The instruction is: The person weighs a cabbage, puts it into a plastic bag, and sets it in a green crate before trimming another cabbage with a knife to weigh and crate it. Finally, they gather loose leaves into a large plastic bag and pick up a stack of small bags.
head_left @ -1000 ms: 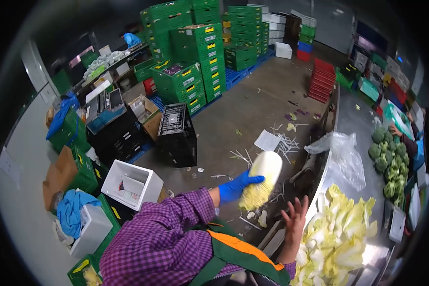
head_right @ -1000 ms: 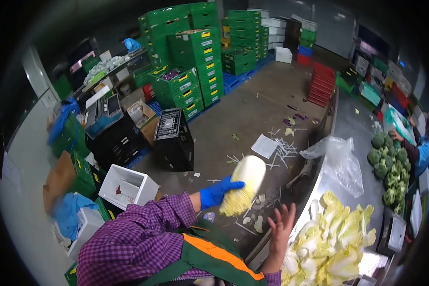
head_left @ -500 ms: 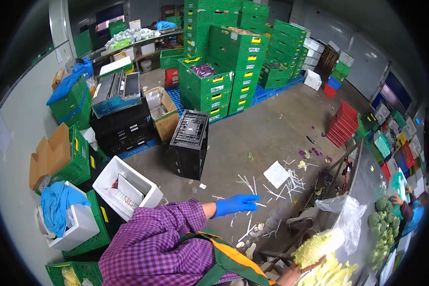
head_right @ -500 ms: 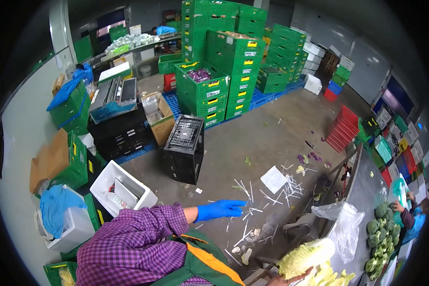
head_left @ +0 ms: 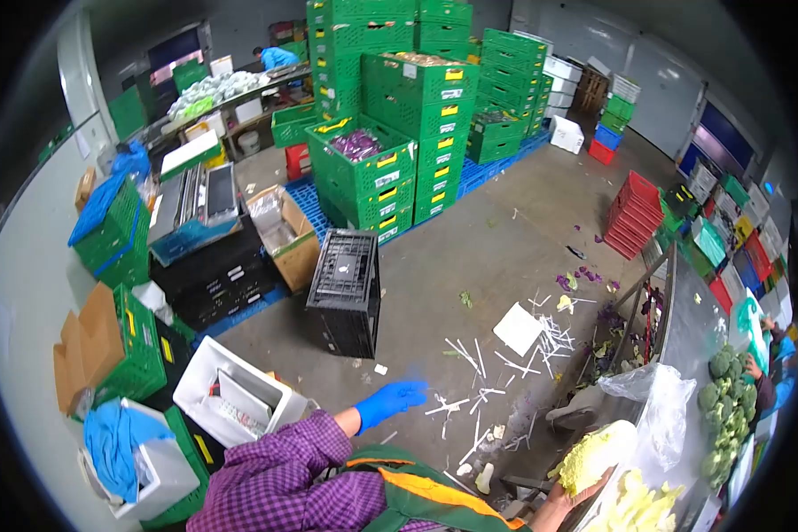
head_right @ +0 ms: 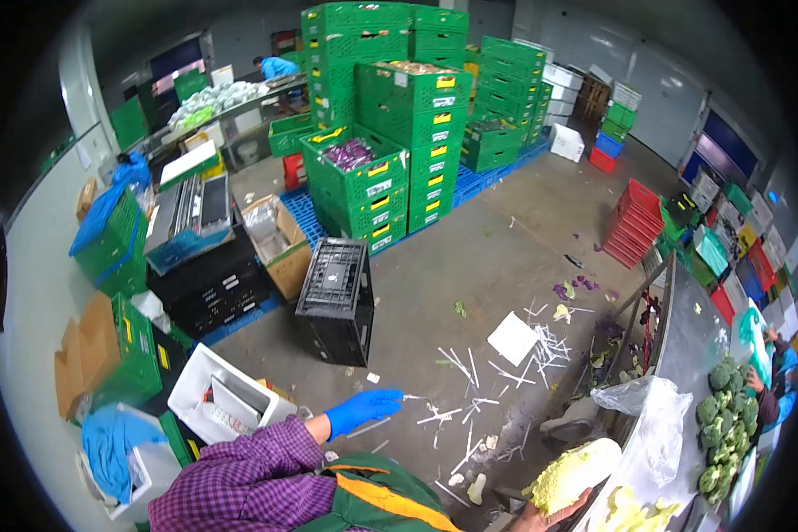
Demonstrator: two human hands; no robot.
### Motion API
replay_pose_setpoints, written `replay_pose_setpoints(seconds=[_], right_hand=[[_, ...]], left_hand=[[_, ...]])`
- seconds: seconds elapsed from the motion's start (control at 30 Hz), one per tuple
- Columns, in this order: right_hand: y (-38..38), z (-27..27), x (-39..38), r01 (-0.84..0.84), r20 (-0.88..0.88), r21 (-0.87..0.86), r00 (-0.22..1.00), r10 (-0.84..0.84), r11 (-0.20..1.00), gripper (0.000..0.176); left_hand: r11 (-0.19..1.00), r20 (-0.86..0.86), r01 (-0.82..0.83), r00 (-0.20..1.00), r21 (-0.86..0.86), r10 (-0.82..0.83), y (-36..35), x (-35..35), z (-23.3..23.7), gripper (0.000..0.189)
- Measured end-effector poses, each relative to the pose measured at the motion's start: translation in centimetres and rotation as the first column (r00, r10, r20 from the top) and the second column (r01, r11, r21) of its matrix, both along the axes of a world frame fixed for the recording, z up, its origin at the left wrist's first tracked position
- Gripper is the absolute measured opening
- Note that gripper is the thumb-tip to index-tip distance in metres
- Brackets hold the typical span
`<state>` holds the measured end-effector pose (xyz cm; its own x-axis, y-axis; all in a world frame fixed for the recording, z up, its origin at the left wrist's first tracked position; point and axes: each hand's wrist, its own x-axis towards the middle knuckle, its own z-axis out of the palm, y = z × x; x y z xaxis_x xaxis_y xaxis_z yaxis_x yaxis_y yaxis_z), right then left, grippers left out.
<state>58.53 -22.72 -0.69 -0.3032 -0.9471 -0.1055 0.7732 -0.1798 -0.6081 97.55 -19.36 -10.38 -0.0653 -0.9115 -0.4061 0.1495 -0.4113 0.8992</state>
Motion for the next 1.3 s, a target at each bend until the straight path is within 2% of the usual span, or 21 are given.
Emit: replay_pose_setpoints(seconds=[0.1,0.17,0.2,0.3,0.4,0.47,0.5,0.53,0.57,0.6,0.7,0.8,0.87,0.93,0.97,1.03,1.07,1.1,1.13,1.2,1.3], right_hand=[[-0.4,0.2,1.4,0.001,0.006,0.012,1.0,-0.001,1.0,0.054],[-1.0,-0.7,1.6,0.016,0.116,0.026,0.993,-0.019,1.0,0.053],[-1.1,-1.3,1.4,0.008,0.069,0.012,0.998,-0.009,1.0,0.053],[-1.0,-3.4,0.7,-0.01,0.08,-0.024,0.997,0.012,1.0,0.055],[-0.5,-3.9,1.0,0.044,0.098,0.06,0.994,-0.05,0.997,0.055],[-0.6,-4.8,0.7,0.038,0.103,0.093,0.994,-0.048,0.995,0.056],[-0.8,-5.0,0.7,0.058,0.096,0.116,0.993,-0.07,0.992,0.056],[-1.5,-5.1,0.8,0.05,0.11,0.127,0.992,-0.064,0.991,0.056],[-2.6,-5.1,0.9,0.038,0.126,0.132,0.99,-0.055,0.99,0.055],[-3.9,-5.2,0.9,0.072,0.15,0.174,0.984,-0.099,0.982,0.055],[-9.2,-6.3,0.4,0.007,0.136,0.161,0.99,-0.03,0.987,0.055],[-16.9,-8.9,0.7,-0.05,0.126,0.188,0.992,0.026,0.981,0.057],[-23.2,-10.1,1.8,-0.115,0.132,0.221,0.987,0.087,0.968,0.057],[-29.3,-10.4,3.8,-0.197,0.228,0.3,0.965,0.13,0.933,0.055],[-32.3,-9.8,5.1,-0.26,0.257,0.338,0.95,0.177,0.905,0.054],[-38.4,-9.2,7.7,-0.412,0.288,0.272,0.897,0.335,0.87,0.053],[-41.2,-9.0,8.9,-0.473,0.24,0.239,0.875,0.42,0.848,0.053],[-44.1,-8.9,10.0,-0.549,0.278,0.238,0.829,0.485,0.802,0.058],[-46.8,-9.6,11.0,-0.601,0.282,0.238,0.795,0.537,0.763,0.058],[-52.4,-10.0,12.7,-0.659,0.281,0.238,0.75,0.599,0.714,0.057],[-60.6,-9.4,15.8,-0.708,0.22,0.208,0.706,0.673,0.675,0.056]], left_hand=[[1.0,0.026,0.01,1.0,0.011,-0.011,-0.7,0.5,0.0,0.053],[1.0,-0.002,0.022,1.0,0.022,-0.022,-1.5,0.9,-0.2,0.053],[0.999,0.004,0.036,0.999,0.024,-0.036,-2.0,1.1,-0.2,0.053],[0.985,0.0,0.152,0.988,0.076,-0.152,-3.7,0.1,-0.2,0.052],[0.967,0.008,0.245,0.969,0.07,-0.246,-7.1,-2.4,2.0,0.052],[0.955,-0.059,0.296,0.953,-0.011,-0.296,-9.3,-4.8,2.7,0.05],[0.949,-0.07,0.315,0.947,0.01,-0.313,-10.0,-6.0,2.1,0.05],[0.941,-0.159,0.331,0.928,-0.071,-0.338,-10.9,-7.1,1.5,0.048],[0.931,-0.243,0.332,0.9,-0.156,-0.361,-12.1,-8.0,1.0,0.046],[0.924,-0.221,0.381,0.901,-0.012,-0.374,-13.1,-9.0,2.7,0.044],[0.863,-0.126,0.496,0.854,-0.096,-0.504,-17.1,-9.3,1.2,0.044],[0.87,-0.139,0.49,0.86,-0.047,-0.492,-23.2,-7.0,-1.0,0.046],[0.926,-0.049,0.374,0.925,-0.045,-0.376,-26.9,-4.7,-1.7,0.045],[0.978,0.04,0.208,0.978,-0.02,-0.207,-30.1,-1.7,-4.0,0.042],[0.986,0.176,0.167,0.971,0.0,-0.164,-31.4,-0.6,-1.7,0.041],[0.999,0.124,0.008,0.992,0.047,-0.014,-34.0,1.6,0.5,0.044],[0.988,0.118,-0.092,0.99,0.127,0.077,-34.9,2.7,0.6,0.045],[0.959,0.119,-0.191,0.978,0.208,0.169,-35.9,3.3,1.5,0.047],[0.953,0.12,-0.204,0.976,0.224,0.18,-36.7,3.9,1.8,0.047],[0.903,0.165,-0.348,0.935,0.251,0.314,-38.3,4.5,1.3,0.047],[0.873,0.099,-0.357,0.934,0.333,0.345,-41.3,6.5,-1.7,0.047]])
